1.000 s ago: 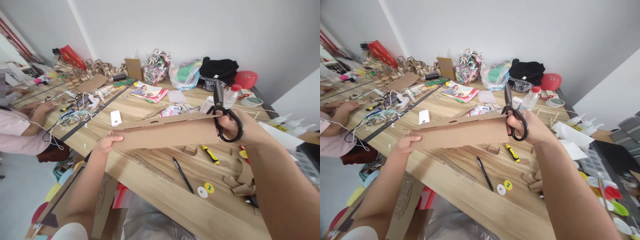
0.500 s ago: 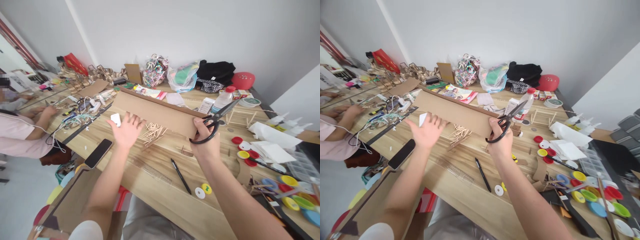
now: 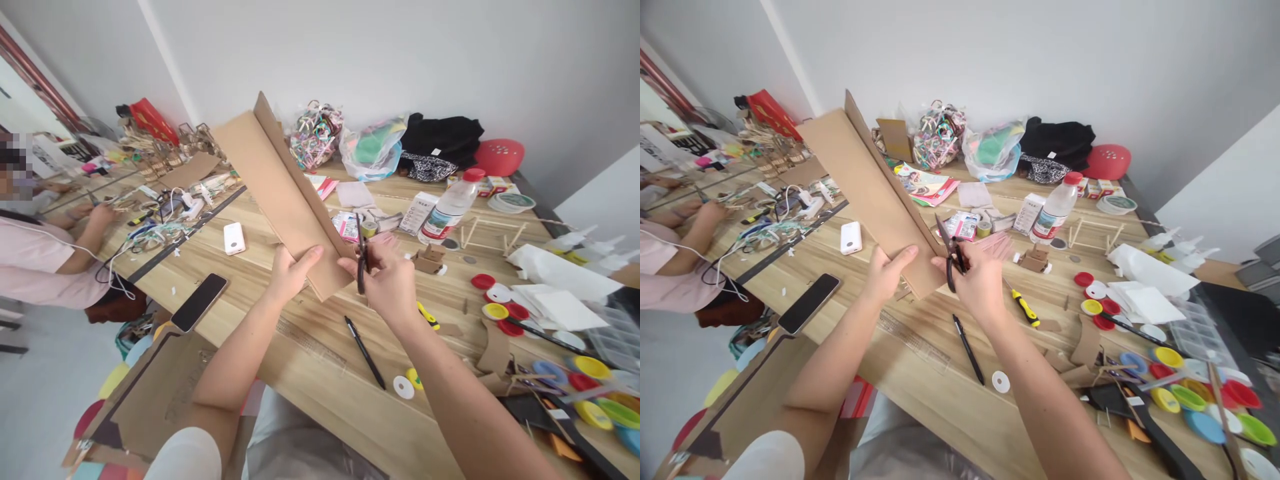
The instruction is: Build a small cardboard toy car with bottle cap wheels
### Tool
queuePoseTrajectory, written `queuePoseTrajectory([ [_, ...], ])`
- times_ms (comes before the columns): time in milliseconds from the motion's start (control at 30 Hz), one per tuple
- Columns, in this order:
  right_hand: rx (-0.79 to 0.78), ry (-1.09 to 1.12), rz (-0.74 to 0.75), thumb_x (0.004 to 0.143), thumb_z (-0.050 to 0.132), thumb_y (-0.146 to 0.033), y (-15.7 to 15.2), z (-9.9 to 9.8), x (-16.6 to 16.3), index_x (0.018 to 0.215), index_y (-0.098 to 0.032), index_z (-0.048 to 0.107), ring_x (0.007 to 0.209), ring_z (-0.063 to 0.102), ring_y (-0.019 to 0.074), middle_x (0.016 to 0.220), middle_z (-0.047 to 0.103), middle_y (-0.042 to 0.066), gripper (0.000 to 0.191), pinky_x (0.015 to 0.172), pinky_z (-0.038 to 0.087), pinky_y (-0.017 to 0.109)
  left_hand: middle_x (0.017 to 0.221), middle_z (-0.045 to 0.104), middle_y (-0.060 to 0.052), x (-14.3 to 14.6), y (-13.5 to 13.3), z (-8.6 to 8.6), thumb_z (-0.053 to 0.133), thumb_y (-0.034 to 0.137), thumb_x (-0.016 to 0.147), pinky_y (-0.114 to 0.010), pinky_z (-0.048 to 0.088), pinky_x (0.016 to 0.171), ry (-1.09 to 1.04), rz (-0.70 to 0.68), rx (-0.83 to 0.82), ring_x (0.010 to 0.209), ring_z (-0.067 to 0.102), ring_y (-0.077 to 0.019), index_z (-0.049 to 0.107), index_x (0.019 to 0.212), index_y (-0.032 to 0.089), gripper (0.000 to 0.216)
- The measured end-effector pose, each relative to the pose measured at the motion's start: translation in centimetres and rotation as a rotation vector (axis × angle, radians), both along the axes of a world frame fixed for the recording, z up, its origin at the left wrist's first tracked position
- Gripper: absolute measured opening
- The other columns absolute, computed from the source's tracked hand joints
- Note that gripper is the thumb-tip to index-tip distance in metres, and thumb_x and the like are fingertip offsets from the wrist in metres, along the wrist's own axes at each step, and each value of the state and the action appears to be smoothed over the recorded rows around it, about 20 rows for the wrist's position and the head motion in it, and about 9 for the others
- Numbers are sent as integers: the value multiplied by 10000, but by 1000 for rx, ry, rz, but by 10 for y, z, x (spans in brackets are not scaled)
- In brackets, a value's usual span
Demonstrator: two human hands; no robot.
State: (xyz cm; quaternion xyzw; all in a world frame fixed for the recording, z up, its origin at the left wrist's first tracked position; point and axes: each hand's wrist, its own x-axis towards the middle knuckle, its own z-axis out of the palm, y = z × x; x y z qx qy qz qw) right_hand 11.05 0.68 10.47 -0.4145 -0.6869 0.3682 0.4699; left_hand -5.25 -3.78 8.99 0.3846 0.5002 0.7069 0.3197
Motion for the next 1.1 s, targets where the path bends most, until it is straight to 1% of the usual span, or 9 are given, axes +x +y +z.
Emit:
queuePoseTrajectory([
  [233,-175,138,175,507,854,-673,-8,12,-6,554,-249,486,461,301,94,469,364,-83,564,418,267,247,934,817,-99,-3,-3,-9,954,489,475,-443,617,893,-169,-107,-48,1002,768,-346,711,1080,187,719],
  [367,-258,257,185,481,882,-616,-10,4,-6,590,-250,503,484,349,104,507,414,-79,538,444,317,250,919,816,-84,-4,-3,-11,948,499,495,-443,624,919,-190,-159,-42,1109,750,-364,704,1085,210,700],
  [467,-307,302,171,492,872,-634,-7,-4,-8,616,-249,512,501,384,112,539,439,-68,541,463,342,260,917,822,-93,-1,1,-14,947,554,478,-442,636,895,-203,-184,-62,1060,767,-360,733,996,203,661],
  [567,-267,200,157,531,839,-695,-4,-7,-3,634,-244,539,512,412,118,550,447,-60,552,469,354,261,918,827,-102,-1,8,-14,946,571,478,-429,647,847,-202,-147,-106,982,783,-346,740,868,184,587],
  [667,-246,71,199,628,760,-796,-10,-10,15,672,-243,546,515,483,143,560,501,-37,594,480,400,274,913,821,-117,-9,15,-7,961,469,480,-445,646,838,-215,-102,-155,996,774,-361,728,820,163,513],
  [733,-246,26,271,712,667,-863,-21,-14,32,715,-245,552,550,534,168,606,570,0,629,525,469,302,865,810,-110,-18,20,-2,961,411,479,-463,644,839,-241,-70,-165,1009,767,-378,716,797,158,474],
  [833,-233,-6,498,832,429,-917,-45,-23,57,832,-254,583,684,590,206,754,618,42,680,678,562,363,777,785,-74,-25,26,6,950,370,506,-466,634,868,-276,-56,-158,1025,763,-380,698,768,166,417],
  [967,-354,-219,718,856,265,-927,-70,-29,68,903,-255,631,823,638,256,873,665,91,767,798,574,427,774,783,-62,-21,31,12,947,357,529,-454,618,910,-280,-67,-136,1036,763,-363,687,761,172,395],
  [1100,-397,-264,655,804,233,-982,-71,-26,60,804,-239,612,773,633,250,801,644,79,834,804,574,441,782,795,-49,-8,31,17,963,393,470,-404,631,855,-263,-90,-113,957,781,-331,682,740,179,445],
])
